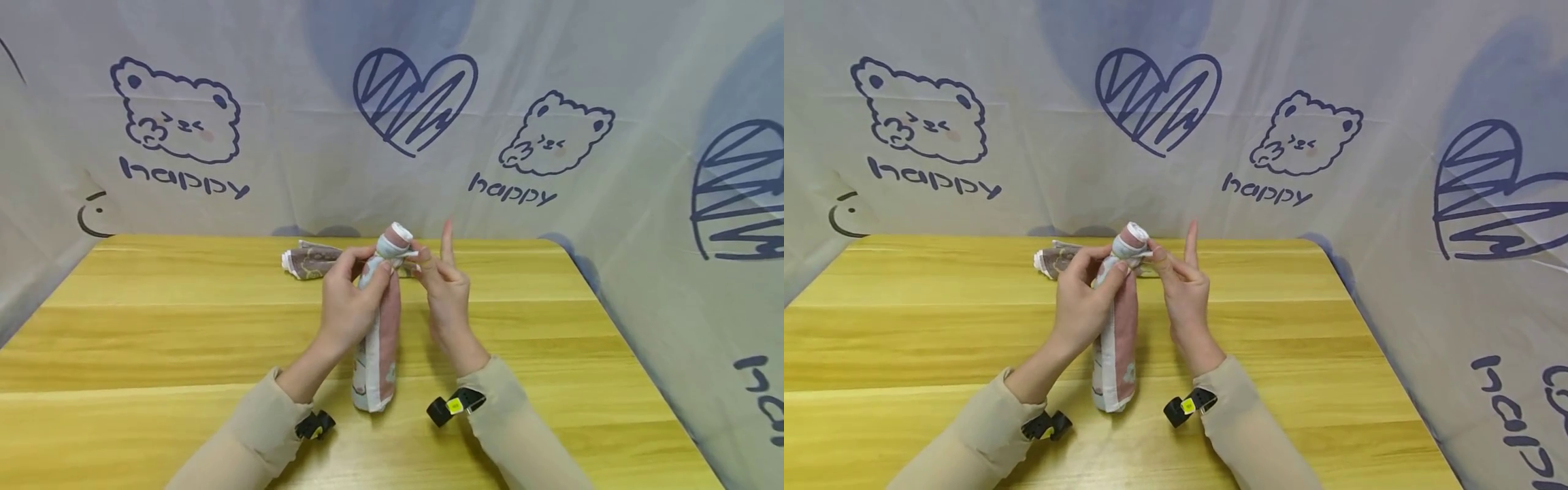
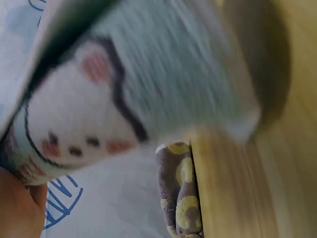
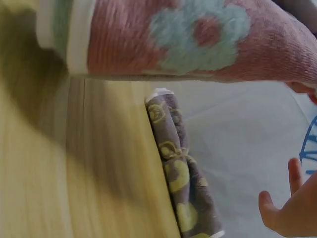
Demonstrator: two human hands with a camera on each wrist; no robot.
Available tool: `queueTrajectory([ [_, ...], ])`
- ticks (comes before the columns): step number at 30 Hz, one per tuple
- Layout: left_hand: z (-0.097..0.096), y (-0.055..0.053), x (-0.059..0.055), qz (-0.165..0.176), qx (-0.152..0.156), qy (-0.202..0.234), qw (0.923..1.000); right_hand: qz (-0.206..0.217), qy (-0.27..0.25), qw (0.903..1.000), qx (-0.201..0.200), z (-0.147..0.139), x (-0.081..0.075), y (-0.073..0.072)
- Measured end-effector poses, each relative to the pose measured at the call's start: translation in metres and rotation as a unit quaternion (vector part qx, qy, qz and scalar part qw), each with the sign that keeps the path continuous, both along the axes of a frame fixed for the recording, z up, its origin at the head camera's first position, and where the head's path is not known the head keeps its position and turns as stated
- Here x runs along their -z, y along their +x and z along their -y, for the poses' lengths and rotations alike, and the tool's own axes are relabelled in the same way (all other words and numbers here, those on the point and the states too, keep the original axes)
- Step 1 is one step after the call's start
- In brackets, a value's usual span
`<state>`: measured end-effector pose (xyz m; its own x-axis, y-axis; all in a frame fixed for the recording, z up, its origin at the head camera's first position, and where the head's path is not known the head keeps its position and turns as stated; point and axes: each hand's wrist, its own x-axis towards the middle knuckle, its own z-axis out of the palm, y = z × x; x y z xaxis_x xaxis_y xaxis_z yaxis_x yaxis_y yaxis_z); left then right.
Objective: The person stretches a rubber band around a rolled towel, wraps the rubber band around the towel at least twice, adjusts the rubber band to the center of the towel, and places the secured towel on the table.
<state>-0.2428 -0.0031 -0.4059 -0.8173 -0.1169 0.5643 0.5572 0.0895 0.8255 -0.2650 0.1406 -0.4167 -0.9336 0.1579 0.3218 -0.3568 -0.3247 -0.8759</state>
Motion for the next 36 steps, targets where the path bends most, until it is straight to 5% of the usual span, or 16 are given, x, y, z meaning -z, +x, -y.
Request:
queueTrajectory([
  [5,-0.002,-0.002,0.005,-0.072,-0.008,-0.02,0.9971,0.051,-0.014,0.9985,-0.014,0.0,-0.001,-0.002],
  [9,-0.003,-0.003,0.006,-0.146,-0.015,-0.077,0.9862,0.059,-0.049,0.9965,-0.033,-0.002,-0.013,0.001],
  [12,-0.003,-0.003,0.006,-0.195,-0.031,-0.13,0.9717,0.016,-0.031,0.9991,-0.025,-0.006,-0.021,0.004],
  [17,0.001,-0.002,0.004,-0.235,-0.084,-0.226,0.9418,-0.053,0.083,0.9951,-0.001,-0.016,-0.025,0.005],
  [23,0.014,-0.006,-0.004,-0.252,-0.112,-0.345,0.8972,-0.101,0.256,0.9613,0.009,-0.03,-0.026,0.0],
  [30,0.032,-0.013,-0.007,-0.24,-0.041,-0.434,0.8677,-0.082,0.396,0.9143,-0.023,-0.044,-0.032,-0.002],
  [33,0.037,-0.015,-0.009,-0.233,0.002,-0.445,0.8644,-0.042,0.412,0.9089,-0.05,-0.047,-0.036,-0.002],
  [36,0.039,-0.015,-0.011,-0.219,0.037,-0.444,0.8682,-0.002,0.397,0.9142,-0.083,-0.048,-0.039,-0.002],
])
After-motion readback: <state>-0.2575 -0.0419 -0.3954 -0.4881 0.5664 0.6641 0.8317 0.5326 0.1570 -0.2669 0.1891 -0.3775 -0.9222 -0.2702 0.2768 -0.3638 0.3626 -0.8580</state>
